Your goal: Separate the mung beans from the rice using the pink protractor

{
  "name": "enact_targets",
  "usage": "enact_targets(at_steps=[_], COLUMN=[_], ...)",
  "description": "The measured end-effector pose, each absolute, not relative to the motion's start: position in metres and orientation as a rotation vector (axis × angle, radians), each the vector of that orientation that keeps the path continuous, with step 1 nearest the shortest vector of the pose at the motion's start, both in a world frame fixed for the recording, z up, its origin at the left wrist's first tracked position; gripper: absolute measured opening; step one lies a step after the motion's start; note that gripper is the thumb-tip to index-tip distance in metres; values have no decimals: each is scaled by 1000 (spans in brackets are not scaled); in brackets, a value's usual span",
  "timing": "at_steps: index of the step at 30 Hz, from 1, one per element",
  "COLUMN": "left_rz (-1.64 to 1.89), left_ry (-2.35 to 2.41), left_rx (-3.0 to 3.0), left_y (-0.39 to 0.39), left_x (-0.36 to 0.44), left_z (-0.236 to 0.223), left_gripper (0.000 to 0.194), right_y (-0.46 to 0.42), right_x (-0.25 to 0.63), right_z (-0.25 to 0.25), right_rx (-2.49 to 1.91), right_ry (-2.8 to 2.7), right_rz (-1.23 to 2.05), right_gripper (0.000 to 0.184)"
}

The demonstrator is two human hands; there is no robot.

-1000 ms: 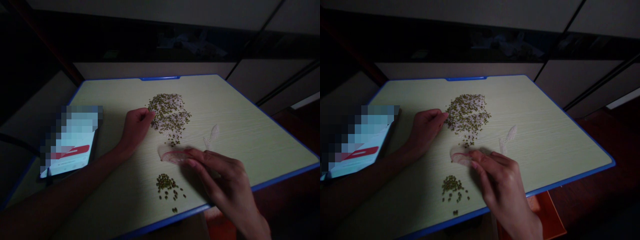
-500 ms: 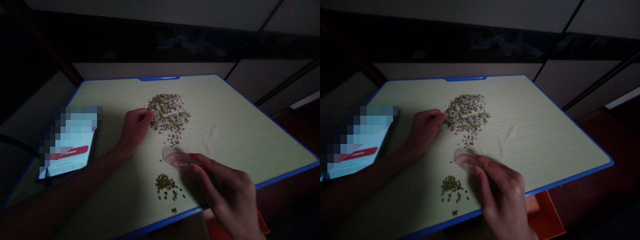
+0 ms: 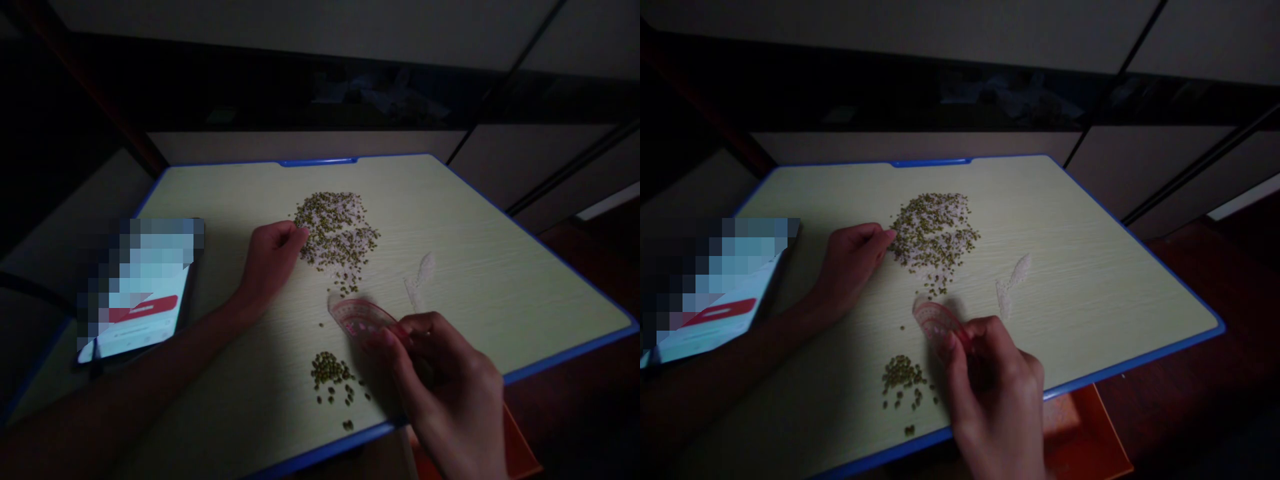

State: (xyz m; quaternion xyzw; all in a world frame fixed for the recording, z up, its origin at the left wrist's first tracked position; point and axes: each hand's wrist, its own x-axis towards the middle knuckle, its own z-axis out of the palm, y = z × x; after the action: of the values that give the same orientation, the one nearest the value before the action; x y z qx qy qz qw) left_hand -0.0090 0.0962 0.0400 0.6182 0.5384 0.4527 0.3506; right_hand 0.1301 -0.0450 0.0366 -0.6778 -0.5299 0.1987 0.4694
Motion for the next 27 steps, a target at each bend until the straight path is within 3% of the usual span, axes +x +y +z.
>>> enact_targets(at_steps=[8, 27], left_rz=[1179, 1176], left_ry=[1387, 1405], left_rx=[1600, 1607], left_y=[98, 97], left_x=[-9, -9], left_z=[39, 40], left_gripper=[35, 35], right_y=[-44, -42], right_x=[135, 141], right_z=[37, 35], right_rx=[-1725, -1741], right_ry=[-1359, -1221], right_rz=[531, 571], right_gripper=[23, 21])
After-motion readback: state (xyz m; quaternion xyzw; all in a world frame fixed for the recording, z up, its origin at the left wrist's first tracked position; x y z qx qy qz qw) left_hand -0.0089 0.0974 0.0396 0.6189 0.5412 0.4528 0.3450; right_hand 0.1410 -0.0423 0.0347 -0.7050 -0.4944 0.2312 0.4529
